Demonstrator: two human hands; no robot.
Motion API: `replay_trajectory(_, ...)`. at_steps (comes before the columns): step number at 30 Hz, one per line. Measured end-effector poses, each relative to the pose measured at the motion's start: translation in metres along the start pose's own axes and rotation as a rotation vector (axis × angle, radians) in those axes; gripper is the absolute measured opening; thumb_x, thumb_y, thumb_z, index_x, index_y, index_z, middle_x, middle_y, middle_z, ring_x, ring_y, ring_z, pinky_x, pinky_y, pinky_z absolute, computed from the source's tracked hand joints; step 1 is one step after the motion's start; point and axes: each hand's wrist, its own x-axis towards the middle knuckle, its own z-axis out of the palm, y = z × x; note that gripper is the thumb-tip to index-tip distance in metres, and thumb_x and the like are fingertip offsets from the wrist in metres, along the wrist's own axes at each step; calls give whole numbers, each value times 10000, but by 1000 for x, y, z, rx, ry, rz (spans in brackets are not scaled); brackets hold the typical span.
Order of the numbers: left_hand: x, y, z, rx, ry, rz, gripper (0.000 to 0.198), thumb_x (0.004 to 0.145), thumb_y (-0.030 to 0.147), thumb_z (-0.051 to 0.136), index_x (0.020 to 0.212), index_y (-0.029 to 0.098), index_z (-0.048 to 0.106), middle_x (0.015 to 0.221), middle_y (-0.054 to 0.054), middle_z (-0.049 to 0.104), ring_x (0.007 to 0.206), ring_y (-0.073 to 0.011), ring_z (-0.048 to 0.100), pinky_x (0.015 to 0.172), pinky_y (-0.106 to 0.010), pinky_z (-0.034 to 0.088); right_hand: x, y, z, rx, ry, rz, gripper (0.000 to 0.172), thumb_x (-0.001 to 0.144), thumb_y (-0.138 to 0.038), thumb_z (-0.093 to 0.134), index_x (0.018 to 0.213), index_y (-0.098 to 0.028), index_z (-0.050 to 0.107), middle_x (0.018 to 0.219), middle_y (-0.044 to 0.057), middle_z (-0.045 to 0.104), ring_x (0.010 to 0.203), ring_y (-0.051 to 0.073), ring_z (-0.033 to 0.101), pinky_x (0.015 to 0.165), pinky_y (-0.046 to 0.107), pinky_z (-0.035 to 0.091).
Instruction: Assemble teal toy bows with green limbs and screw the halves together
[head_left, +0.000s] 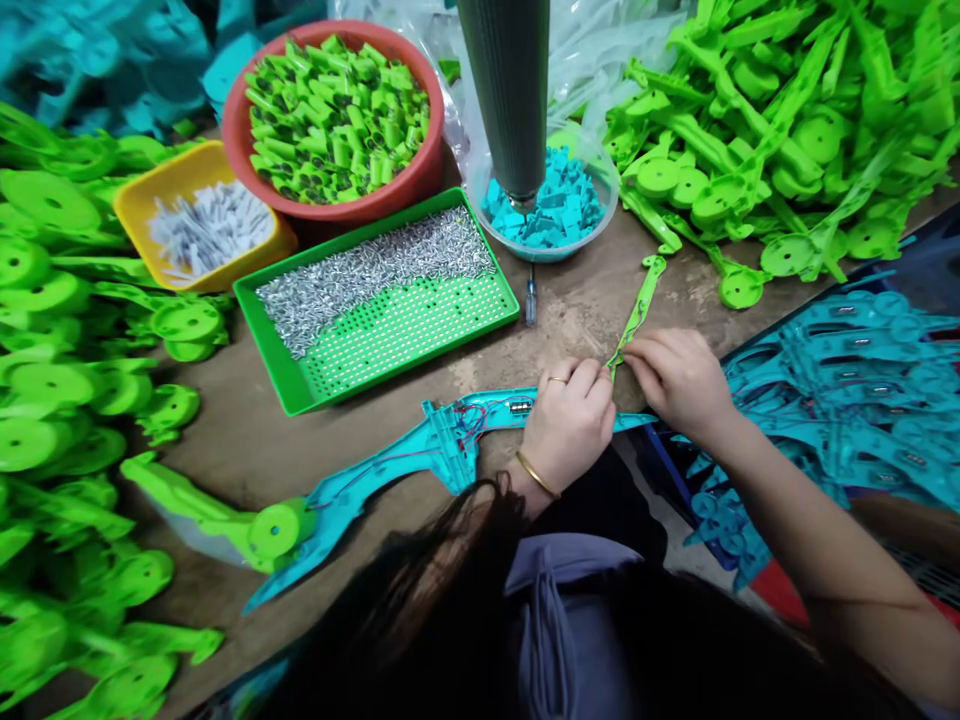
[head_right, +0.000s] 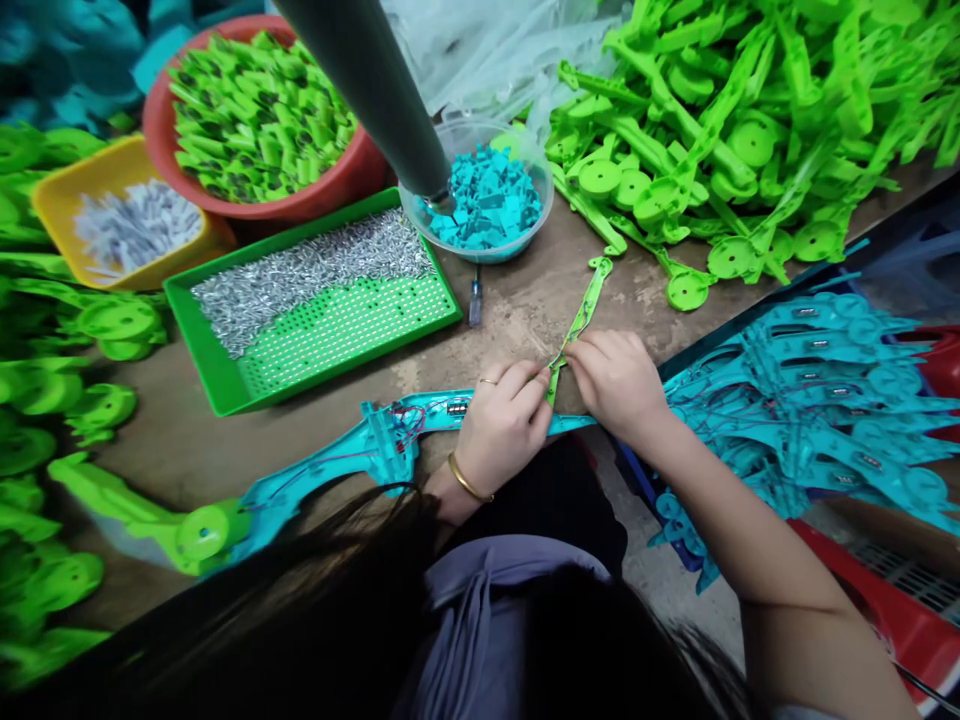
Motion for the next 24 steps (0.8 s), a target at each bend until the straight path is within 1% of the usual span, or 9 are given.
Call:
replay_trajectory(3, 0, 0, 2, 3, -1, 32, 218, 889, 148, 476, 1007, 81, 646, 984, -115, 659, 951, -229, 558, 861, -356, 492, -3, -3, 0, -81, -8, -64, 172, 914, -198, 479, 928, -168, 647, 906, 72, 693, 810, 187, 573, 739, 323, 387)
replay_trajectory(5, 0, 0, 2, 0, -6, 39, 222, 894, 139, 462, 1003, 74, 644, 979, -120, 659, 944, -225, 560, 869, -355, 496, -7, -5, -2, -119, -35, -101, 185, 907, -177, 481, 983, -149, 647, 922, 77, 690, 820, 191, 561, 757, 333, 379)
replay_trajectory(8, -1, -1, 2, -9, 15, 54, 222, 895, 130, 458, 997, 70, 645, 970, -122, 663, 950, -226, 564, 876, -353, 503, -14, -6, -7, -136, -87, -98, 239, 901, -175, 495, 1097, -144, 628, 958, 70, 690, 846, 196, 552, 778, 348, 368)
replay_trajectory(10, -1, -1, 2, -26, 45, 53, 215, 882, 123, 478, 1002, 62, 646, 965, -126, 664, 957, -226, 568, 878, -345, 508, -17, -5, -9, -65, -85, -52, 247, 896, -189, 518, 1118, -170, 625, 966, 58, 692, 867, 192, 555, 771, 340, 375)
replay_trajectory(12, 0, -1, 2, -49, 71, 42, 210, 869, 115, 496, 1002, 59, 649, 960, -129, 664, 952, -220, 575, 875, -336, 513, -18, -2, -9, 58, -50, 2, 233, 889, -201, 544, 1105, -188, 631, 948, 49, 692, 873, 181, 566, 762, 323, 394)
replay_trajectory(14, 0, -1, 1, -62, 90, 42, 202, 868, 113, 499, 992, 73, 654, 956, -124, 667, 938, -212, 582, 866, -332, 520, -16, 0, -8, 151, -9, 19, 227, 887, -206, 557, 1100, -193, 633, 941, 48, 689, 877, 170, 581, 771, 313, 412)
replay_trajectory(19, -1, -1, 2, -50, 84, 48, 213, 870, 120, 505, 1018, 91, 655, 996, -121, 670, 947, -220, 587, 859, -355, 527, -6, 2, -2, 166, 10, -57, 171, 899, -231, 545, 1025, -208, 658, 937, 51, 677, 869, 165, 594, 752, 314, 420)
replay_trajectory(24, -3, 0, 2, -58, 46, 20, 230, 878, 125, 494, 1047, 112, 649, 1009, -113, 666, 967, -218, 576, 873, -366, 519, -9, 4, 2, 227, 63, -39, 168, 893, -177, 528, 1013, -214, 639, 932, 50, 670, 877, 163, 602, 756, 303, 450)
